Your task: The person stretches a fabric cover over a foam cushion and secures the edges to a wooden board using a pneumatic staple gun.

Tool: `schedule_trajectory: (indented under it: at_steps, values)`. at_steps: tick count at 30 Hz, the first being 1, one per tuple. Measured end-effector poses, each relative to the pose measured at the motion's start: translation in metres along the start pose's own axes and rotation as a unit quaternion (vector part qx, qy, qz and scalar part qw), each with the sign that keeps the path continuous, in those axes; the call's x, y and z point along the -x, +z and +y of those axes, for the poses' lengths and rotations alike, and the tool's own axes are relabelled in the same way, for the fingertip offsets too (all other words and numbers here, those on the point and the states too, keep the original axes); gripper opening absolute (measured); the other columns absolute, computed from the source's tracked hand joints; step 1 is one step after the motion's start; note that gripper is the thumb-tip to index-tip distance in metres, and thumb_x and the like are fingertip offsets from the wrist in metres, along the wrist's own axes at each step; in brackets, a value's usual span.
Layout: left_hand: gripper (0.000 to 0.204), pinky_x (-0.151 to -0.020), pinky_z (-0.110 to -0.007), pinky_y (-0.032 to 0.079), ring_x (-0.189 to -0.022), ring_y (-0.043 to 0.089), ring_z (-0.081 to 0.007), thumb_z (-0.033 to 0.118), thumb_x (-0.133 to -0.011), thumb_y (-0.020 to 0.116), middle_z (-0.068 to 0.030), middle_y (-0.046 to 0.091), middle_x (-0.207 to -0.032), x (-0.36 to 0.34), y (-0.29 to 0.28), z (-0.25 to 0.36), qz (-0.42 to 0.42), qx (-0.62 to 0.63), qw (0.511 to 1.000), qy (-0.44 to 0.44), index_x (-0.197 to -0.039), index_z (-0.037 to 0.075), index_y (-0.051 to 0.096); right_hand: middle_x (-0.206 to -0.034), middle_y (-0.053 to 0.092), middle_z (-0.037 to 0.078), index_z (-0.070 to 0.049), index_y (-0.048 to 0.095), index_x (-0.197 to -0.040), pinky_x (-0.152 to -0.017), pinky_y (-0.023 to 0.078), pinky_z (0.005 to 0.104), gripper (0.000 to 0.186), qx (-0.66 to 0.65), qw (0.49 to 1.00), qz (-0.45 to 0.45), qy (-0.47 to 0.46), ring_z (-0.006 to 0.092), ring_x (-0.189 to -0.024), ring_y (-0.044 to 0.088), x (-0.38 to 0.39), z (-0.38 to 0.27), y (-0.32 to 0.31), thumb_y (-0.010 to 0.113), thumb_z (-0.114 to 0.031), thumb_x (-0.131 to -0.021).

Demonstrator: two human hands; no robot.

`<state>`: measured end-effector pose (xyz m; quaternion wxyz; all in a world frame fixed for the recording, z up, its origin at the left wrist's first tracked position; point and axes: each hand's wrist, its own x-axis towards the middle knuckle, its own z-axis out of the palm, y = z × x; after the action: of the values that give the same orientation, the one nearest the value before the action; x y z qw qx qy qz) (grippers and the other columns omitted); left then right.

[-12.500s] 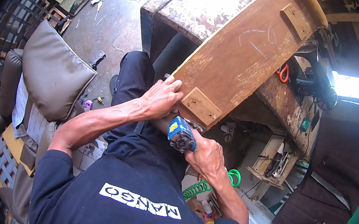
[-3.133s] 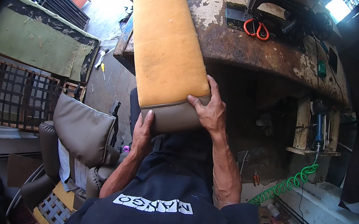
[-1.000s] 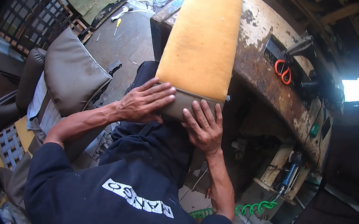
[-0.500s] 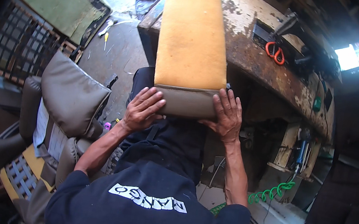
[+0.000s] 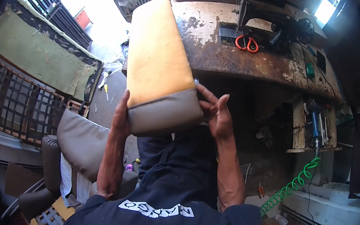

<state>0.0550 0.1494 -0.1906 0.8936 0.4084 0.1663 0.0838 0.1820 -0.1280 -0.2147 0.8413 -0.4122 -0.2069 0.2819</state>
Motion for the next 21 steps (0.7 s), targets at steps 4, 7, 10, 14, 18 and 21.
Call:
schedule_trajectory:
  at_steps: [4, 7, 10, 14, 18, 21]
  values:
    - [0.065, -0.091, -0.037, 0.059, -0.112, 0.069, -0.0261, 0.043, -0.107, 0.057, -0.022, 0.062, -0.135, 0.007, 0.023, 0.067, 0.01, -0.202, 0.978, 0.06, -0.148, -0.005, 0.045, -0.128, 0.071, 0.024, 0.002, 0.029, -0.162, -0.108, 0.047, 0.039, 0.099, -0.08, 0.991, -0.107, -0.015, 0.0287, -0.119, 0.068, -0.024, -0.03, 0.028, 0.023, -0.077, -0.102]
    - [0.064, -0.088, -0.034, 0.058, -0.106, 0.07, -0.0236, 0.04, -0.106, 0.061, -0.0205, 0.065, -0.13, 0.013, 0.035, 0.097, 0.01, -0.217, 0.973, 0.076, -0.146, -0.007, 0.047, -0.128, 0.071, 0.024, 0.0, 0.027, -0.163, -0.108, 0.047, 0.0385, 0.099, -0.066, 0.99, -0.123, -0.036, 0.0284, -0.12, 0.068, -0.033, -0.035, 0.042, 0.022, -0.077, -0.102]
    - [0.06, -0.088, -0.034, 0.057, -0.104, 0.07, -0.0223, 0.035, -0.106, 0.061, -0.02, 0.066, -0.128, 0.008, 0.03, 0.091, 0.007, -0.193, 0.978, 0.08, -0.145, -0.008, 0.047, -0.126, 0.071, 0.022, -0.001, 0.035, -0.161, -0.11, 0.043, 0.0365, 0.094, 0.001, 0.996, -0.074, -0.044, 0.0249, -0.12, 0.067, -0.032, -0.042, 0.047, 0.022, -0.074, -0.104]
    - [0.057, -0.092, -0.036, 0.057, -0.109, 0.07, -0.025, 0.032, -0.106, 0.061, -0.0202, 0.065, -0.13, 0.005, 0.012, 0.062, 0.006, -0.177, 0.982, 0.068, -0.146, -0.006, 0.045, -0.124, 0.073, 0.016, 0.001, 0.058, -0.144, -0.103, 0.046, 0.0315, 0.078, 0.296, 0.95, 0.093, -0.039, 0.0193, -0.114, 0.068, -0.035, -0.04, 0.033, 0.028, -0.062, -0.111]
    - [0.062, -0.101, -0.04, 0.054, -0.122, 0.064, -0.0275, 0.025, -0.103, 0.066, -0.0196, 0.058, -0.141, 0.005, -0.006, 0.025, 0.01, -0.135, 0.99, 0.041, -0.151, -0.002, 0.038, -0.119, 0.074, 0.012, 0.001, 0.061, -0.139, -0.093, 0.051, 0.0297, 0.054, 0.25, 0.948, 0.192, -0.047, 0.0146, -0.106, 0.068, -0.021, -0.05, 0.049, 0.043, -0.044, -0.114]
    - [0.066, -0.108, -0.043, 0.05, -0.133, 0.057, -0.029, 0.024, -0.103, 0.065, -0.0173, 0.054, -0.146, 0.005, -0.04, -0.008, 0.039, -0.148, 0.988, 0.007, -0.155, 0.0, 0.034, -0.116, 0.074, 0.01, 0.0, 0.064, -0.133, -0.093, 0.053, 0.0309, 0.035, 0.168, 0.941, 0.164, -0.242, 0.0152, -0.104, 0.069, -0.001, -0.078, 0.08, 0.061, -0.025, -0.108]
